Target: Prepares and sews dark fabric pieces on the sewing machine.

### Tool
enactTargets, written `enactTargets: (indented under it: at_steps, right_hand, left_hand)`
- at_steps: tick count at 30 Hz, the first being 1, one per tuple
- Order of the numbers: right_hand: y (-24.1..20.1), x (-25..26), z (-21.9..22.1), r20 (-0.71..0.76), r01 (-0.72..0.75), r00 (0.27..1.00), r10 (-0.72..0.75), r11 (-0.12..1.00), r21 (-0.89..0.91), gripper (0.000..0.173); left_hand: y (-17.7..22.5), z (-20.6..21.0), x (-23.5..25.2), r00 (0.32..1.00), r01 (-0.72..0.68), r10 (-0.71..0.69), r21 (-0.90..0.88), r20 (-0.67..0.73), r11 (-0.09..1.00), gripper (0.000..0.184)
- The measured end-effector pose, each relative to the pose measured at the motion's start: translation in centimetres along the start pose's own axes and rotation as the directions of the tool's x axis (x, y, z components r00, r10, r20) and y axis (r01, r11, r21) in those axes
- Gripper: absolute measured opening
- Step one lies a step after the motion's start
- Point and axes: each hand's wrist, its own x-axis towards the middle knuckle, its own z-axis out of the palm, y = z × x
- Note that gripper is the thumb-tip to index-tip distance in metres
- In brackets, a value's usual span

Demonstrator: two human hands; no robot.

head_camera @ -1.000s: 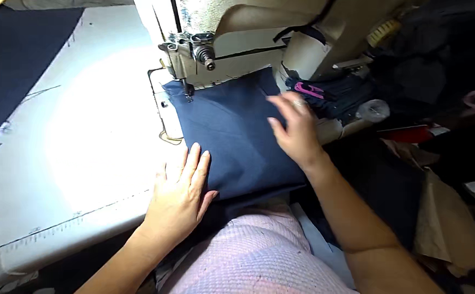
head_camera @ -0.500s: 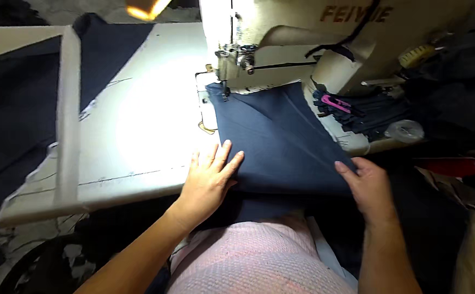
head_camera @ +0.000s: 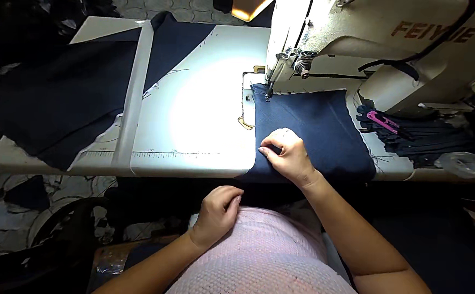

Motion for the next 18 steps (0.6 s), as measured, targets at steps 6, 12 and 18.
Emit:
enactTargets:
  at_steps: [6, 12, 18]
  right_hand:
    - [-0.2, -0.4, -0.5, 0.15, 0.107, 0.984, -0.096, 0.992, -0.067, 0.032]
    - [-0.4, -1.3, -1.5, 0.245, 0.2, 0.952, -0.181, 0.978, -0.054, 0.035]
    - [-0.1, -2.8, -1.8, 0.157, 0.242, 0.958, -0.242, 0.97, 0.018, 0.025]
  left_hand:
    - [-0.9, 1.1, 2.0, 0.865, 0.501, -0.331, -0.658, 0.376, 0.562, 0.033]
    - [3.0, -2.8, 4.3, 0.942, -0.078, 0.238, -0.534, 0.237, 0.842, 0.027]
    - [1.9, -5.8, 8.8, 0.905, -0.426, 0.426, 0.014, 0.016, 0.905, 0.017]
